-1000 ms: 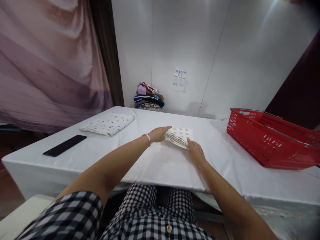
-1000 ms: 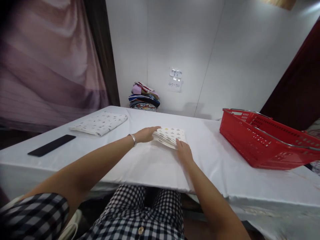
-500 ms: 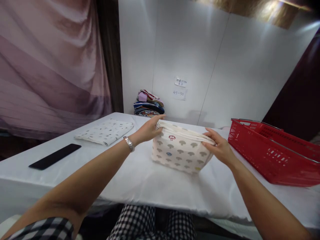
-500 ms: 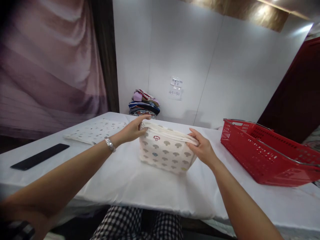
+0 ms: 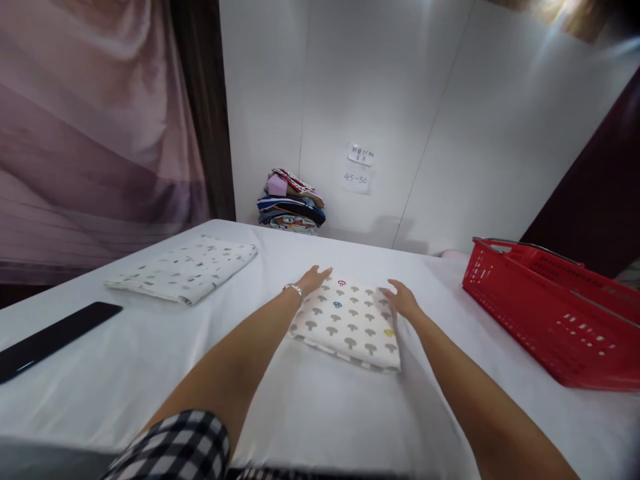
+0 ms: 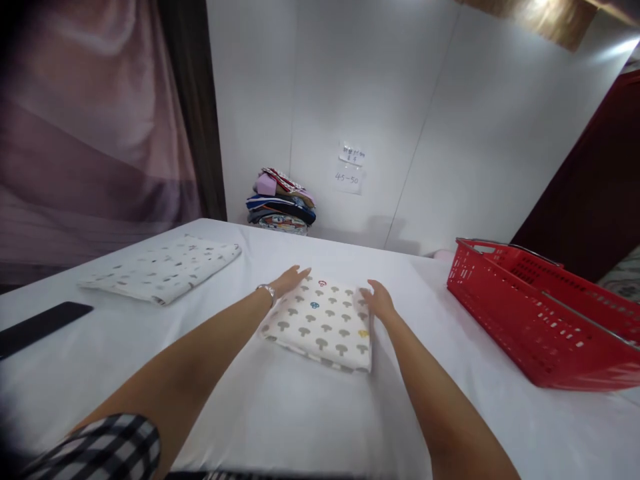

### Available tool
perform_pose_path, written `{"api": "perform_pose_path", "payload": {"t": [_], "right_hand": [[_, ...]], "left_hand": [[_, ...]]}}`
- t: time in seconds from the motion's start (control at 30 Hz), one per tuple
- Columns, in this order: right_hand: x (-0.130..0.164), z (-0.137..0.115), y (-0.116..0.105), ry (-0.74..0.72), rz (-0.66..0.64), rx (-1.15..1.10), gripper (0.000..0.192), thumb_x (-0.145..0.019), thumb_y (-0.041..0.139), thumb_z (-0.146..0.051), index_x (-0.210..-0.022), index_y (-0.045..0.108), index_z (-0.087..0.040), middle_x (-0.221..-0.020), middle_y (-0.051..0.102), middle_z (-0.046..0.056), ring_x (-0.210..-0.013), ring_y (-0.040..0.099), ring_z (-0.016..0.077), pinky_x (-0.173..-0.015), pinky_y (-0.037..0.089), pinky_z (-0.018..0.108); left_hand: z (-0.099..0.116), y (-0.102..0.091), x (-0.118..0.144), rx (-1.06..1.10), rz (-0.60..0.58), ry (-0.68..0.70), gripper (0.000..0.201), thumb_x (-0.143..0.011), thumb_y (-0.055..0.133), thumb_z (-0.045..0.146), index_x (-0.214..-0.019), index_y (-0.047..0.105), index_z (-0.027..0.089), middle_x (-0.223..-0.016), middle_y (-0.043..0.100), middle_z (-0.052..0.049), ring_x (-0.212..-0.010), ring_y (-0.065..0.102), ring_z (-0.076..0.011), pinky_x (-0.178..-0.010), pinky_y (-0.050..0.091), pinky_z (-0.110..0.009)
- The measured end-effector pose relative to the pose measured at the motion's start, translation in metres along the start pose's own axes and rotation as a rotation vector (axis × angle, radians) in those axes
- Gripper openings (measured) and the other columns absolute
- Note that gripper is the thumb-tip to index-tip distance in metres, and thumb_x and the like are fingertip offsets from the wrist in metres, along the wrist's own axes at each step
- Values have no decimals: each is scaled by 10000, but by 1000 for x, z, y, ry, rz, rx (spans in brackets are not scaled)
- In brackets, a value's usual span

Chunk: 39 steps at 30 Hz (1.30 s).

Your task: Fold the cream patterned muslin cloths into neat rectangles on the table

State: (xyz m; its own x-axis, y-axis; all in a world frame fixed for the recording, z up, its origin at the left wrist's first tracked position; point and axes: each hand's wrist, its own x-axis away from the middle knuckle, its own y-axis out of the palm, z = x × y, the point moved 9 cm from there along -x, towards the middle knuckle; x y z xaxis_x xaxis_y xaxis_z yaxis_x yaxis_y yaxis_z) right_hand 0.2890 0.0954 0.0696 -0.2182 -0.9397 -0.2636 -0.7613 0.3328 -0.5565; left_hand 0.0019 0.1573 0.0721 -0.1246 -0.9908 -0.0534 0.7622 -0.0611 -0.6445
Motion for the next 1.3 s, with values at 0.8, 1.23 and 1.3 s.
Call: {"api": "perform_pose_path", "payload": {"t": [0.8, 1.23, 1.3], "right_hand": [[39, 63, -16, 237, 86, -52, 363, -767, 460, -465, -850, 627, -153, -877, 678, 91, -736, 629, 193, -618, 498, 306], [41, 53, -5, 235, 42, 153, 263, -652, 603, -429, -550, 553, -192, -561, 566, -9, -579, 496, 136, -528, 346, 236], [45, 58, -9, 253, 70, 139, 284, -701, 531, -446, -584, 547, -188, -566, 561, -12, -571, 497, 130, -525, 354, 230]], "left_hand": [[-47, 25, 12, -22, -80, -49, 516, -817, 487, 437, -1258, 463, 170, -1282, 537, -120, -1119, 543, -270, -937, 431, -373], [-49, 20, 44, -4, -70, -64, 601, -787, 505, 475, -1308, 417, 189, -1333, 487, -114, -1190, 483, -280, -971, 398, -379], [-47, 20, 45, -20, -83, -57, 627, -781, 514, 489, -1317, 408, 181, -1340, 477, -125, -1192, 478, -287, -973, 394, -386]]}}
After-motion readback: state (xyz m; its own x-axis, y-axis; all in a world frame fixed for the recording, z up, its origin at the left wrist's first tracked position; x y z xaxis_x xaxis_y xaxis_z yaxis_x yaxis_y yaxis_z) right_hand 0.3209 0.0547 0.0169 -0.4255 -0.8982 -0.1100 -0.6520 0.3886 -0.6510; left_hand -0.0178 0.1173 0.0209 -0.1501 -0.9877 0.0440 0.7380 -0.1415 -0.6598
